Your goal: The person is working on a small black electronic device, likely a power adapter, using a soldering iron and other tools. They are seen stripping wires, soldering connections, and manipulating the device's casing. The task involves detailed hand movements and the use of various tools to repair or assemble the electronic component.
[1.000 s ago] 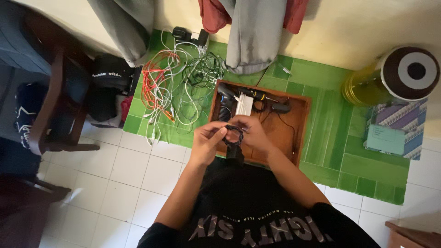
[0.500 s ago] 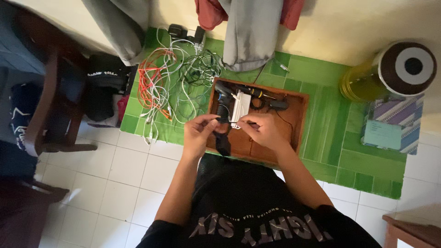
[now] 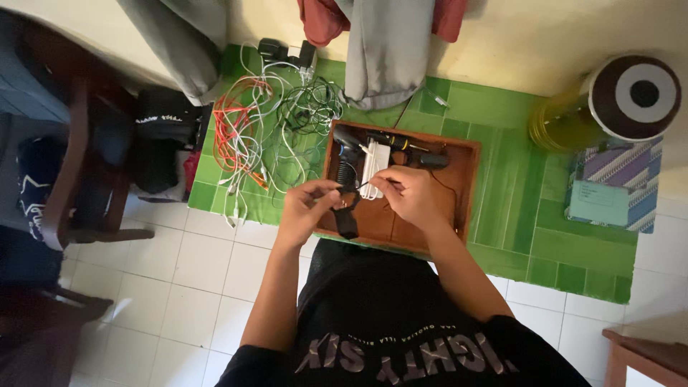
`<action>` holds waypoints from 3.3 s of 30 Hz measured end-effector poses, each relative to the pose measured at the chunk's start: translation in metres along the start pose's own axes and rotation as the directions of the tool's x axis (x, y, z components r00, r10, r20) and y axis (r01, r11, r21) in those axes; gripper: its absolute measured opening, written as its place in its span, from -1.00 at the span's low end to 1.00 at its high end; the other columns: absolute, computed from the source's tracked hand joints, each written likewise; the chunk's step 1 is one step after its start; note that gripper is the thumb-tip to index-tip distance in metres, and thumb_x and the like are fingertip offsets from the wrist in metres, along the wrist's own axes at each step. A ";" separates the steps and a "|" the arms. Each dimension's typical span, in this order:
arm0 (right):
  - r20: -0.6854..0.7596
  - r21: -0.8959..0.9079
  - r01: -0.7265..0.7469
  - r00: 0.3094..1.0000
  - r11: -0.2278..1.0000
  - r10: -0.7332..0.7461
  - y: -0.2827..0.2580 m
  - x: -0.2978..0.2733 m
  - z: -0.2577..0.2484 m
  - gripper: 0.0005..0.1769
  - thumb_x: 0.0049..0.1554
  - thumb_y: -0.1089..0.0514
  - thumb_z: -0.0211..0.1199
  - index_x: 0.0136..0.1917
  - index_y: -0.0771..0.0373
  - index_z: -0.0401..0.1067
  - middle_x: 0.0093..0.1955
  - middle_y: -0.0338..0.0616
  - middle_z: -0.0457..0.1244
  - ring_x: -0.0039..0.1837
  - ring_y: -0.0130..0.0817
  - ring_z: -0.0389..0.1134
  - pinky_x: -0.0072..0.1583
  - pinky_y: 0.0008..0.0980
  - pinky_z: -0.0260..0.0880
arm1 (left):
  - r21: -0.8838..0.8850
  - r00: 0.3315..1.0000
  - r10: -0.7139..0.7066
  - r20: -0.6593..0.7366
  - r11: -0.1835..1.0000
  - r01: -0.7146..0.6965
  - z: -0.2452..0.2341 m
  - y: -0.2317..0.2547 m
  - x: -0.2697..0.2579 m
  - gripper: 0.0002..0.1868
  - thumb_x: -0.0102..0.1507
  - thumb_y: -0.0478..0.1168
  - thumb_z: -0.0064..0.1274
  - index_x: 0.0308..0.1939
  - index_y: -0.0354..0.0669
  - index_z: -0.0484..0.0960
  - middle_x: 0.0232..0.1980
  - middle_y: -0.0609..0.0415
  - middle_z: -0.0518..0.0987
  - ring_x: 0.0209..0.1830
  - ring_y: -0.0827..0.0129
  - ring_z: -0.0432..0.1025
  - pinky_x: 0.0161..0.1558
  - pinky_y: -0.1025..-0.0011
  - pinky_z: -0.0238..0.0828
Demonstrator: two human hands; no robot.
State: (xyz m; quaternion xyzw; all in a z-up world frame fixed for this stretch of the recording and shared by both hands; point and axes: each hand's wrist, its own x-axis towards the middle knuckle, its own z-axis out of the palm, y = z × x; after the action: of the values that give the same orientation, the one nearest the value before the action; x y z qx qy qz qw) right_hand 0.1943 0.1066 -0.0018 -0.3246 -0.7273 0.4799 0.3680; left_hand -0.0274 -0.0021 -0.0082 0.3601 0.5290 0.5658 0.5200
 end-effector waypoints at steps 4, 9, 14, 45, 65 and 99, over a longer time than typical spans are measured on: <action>0.039 -0.065 -0.031 0.999 0.997 0.034 -0.012 0.004 -0.002 -0.90 0.18 0.28 0.36 -0.05 0.38 0.56 -0.11 -0.10 0.44 -0.14 -0.42 0.49 -0.10 -0.46 0.51 | 0.146 0.996 -0.054 0.077 0.988 0.042 0.009 0.020 -0.002 -0.76 0.26 -0.26 0.25 -0.06 -0.34 0.70 -0.32 0.09 0.66 -0.34 0.53 0.51 -0.25 0.54 0.45; 0.061 -0.176 -0.036 0.997 0.984 0.048 -0.018 0.003 -0.002 -0.93 0.17 0.28 0.33 -0.06 0.34 0.55 -0.12 -0.07 0.43 -0.15 -0.35 0.50 -0.11 -0.45 0.50 | 0.510 0.994 -0.053 0.094 0.860 -0.003 0.034 0.034 -0.002 -0.76 0.25 -0.13 0.26 -0.18 -0.26 0.76 -0.45 0.06 0.69 -0.48 0.50 0.55 -0.38 0.51 0.47; 0.042 -0.219 -0.008 0.999 0.976 0.017 -0.028 0.004 -0.002 -0.90 0.15 0.23 0.39 -0.09 0.33 0.55 -0.15 -0.08 0.42 -0.19 -0.35 0.49 -0.15 -0.44 0.48 | 0.632 0.988 0.051 0.149 0.763 -0.134 0.040 0.043 0.003 -0.78 0.20 -0.13 0.27 -0.21 -0.21 0.77 -0.40 0.01 0.70 -0.47 0.38 0.59 -0.37 0.44 0.48; 0.069 0.025 -0.132 0.989 0.991 0.130 -0.018 -0.026 0.004 -0.89 0.04 0.29 0.45 -0.12 0.31 0.60 -0.18 -0.22 0.45 -0.24 -0.60 0.37 -0.20 -0.58 0.32 | -0.162 0.979 -0.079 0.188 0.981 0.110 0.029 0.003 0.009 -0.79 0.38 -0.33 0.08 0.00 -0.44 0.69 -0.23 -0.01 0.65 -0.27 0.39 0.54 -0.15 0.40 0.55; 0.149 -0.335 -0.234 0.943 0.913 0.297 0.021 -0.047 -0.067 -0.85 0.08 0.11 0.49 -0.08 0.15 0.63 -0.33 -0.32 0.38 -0.34 -0.59 0.27 -0.26 -0.53 0.24 | 0.139 0.978 0.147 -0.150 0.982 -0.126 -0.044 0.026 0.016 -0.84 0.25 -0.43 0.24 -0.09 -0.38 0.68 -0.23 -0.01 0.69 -0.32 0.44 0.56 -0.27 0.53 0.51; -0.185 0.734 -0.185 0.871 0.653 0.455 0.055 -0.085 -0.072 -0.66 0.42 0.03 0.05 -0.11 0.26 0.44 -0.14 -0.15 0.32 -0.19 -0.41 0.31 -0.15 -0.41 0.38 | -0.521 0.978 -0.198 -0.070 0.843 0.133 -0.011 -0.078 0.069 -0.81 0.41 -0.17 0.12 -0.22 -0.21 0.56 -0.35 0.12 0.51 -0.41 0.44 0.39 -0.35 0.42 0.44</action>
State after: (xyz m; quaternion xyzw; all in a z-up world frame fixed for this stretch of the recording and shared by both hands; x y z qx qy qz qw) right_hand 0.3059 0.0875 -0.0525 -0.3680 -0.3433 0.7087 0.4944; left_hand -0.0350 0.0541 -0.0958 0.1263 0.4188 0.6599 0.6108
